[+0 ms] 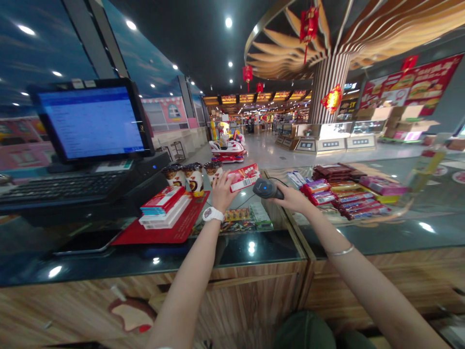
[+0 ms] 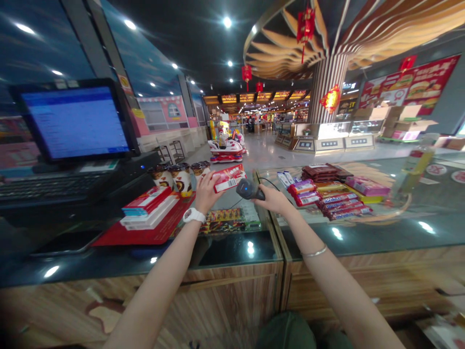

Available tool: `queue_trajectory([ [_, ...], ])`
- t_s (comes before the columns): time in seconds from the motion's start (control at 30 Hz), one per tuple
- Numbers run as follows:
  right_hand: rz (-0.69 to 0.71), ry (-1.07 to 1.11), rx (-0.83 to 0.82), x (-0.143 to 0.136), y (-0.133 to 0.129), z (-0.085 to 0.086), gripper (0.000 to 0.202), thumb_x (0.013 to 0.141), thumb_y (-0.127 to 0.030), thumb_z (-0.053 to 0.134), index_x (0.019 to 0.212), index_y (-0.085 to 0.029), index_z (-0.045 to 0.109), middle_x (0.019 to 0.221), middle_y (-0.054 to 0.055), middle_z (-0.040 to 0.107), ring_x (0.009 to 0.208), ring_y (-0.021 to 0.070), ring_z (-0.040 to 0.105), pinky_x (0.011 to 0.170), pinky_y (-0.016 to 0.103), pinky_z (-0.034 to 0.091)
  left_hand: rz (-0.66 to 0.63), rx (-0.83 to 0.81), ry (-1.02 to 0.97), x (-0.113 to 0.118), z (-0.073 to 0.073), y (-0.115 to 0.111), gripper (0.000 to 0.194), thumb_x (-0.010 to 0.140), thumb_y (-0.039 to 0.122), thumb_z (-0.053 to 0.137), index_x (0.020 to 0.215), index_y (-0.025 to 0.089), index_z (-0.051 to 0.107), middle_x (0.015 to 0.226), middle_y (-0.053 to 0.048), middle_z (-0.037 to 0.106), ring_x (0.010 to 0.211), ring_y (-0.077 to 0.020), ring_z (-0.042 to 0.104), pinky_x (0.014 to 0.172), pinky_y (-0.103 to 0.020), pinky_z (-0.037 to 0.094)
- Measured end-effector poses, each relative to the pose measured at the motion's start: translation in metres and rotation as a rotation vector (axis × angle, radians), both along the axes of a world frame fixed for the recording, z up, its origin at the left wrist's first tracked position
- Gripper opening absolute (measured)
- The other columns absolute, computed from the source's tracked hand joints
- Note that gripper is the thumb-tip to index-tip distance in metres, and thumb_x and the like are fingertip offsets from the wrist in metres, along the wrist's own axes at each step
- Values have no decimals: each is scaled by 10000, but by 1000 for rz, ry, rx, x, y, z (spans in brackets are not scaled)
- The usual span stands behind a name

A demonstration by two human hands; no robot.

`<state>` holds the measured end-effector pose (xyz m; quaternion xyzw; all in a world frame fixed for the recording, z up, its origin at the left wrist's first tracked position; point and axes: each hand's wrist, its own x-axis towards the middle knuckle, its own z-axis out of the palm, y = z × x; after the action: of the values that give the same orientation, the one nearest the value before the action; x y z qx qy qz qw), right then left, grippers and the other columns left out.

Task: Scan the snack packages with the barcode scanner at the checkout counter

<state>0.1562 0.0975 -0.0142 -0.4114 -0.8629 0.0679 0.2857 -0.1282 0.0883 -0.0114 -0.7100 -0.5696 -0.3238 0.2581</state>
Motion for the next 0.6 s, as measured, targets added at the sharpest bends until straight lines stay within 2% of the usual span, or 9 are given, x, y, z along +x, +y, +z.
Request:
queue_trajectory([
  [0.17, -27, -116, -66, -11, -3, -6, 413, 837, -339, 592, 1214, -181, 529, 1037, 102, 715, 926, 267, 685, 749, 304, 478, -21, 20, -20, 4, 2, -2, 503, 799, 334, 712, 1275, 251, 569, 1476, -91, 498, 1387, -276, 431, 1198, -478, 263],
  [0.4, 251, -34, -67, -22, 12, -31, 420, 816, -272, 631, 1199, -133, 528, 1165, 140, 626, 1035, 241, 633, 911, 353, 483, -29, 61, -33, 6, 6, -4, 470, 820, 371, 695, 1258, 242, 585, 1460, -95, 513, 1376, -287, 443, 1194, -486, 262],
  [0.6, 291, -68, -58, -35, 18, -41, 453, 855, -324, 672, 1246, -142, 535, 1159, 135, 594, 1044, 252, 628, 930, 376, 489, -22, 82, -41, 5, 11, -6, 510, 813, 388, 697, 1288, 253, 568, 1461, -98, 512, 1398, -307, 412, 1181, -500, 281],
])
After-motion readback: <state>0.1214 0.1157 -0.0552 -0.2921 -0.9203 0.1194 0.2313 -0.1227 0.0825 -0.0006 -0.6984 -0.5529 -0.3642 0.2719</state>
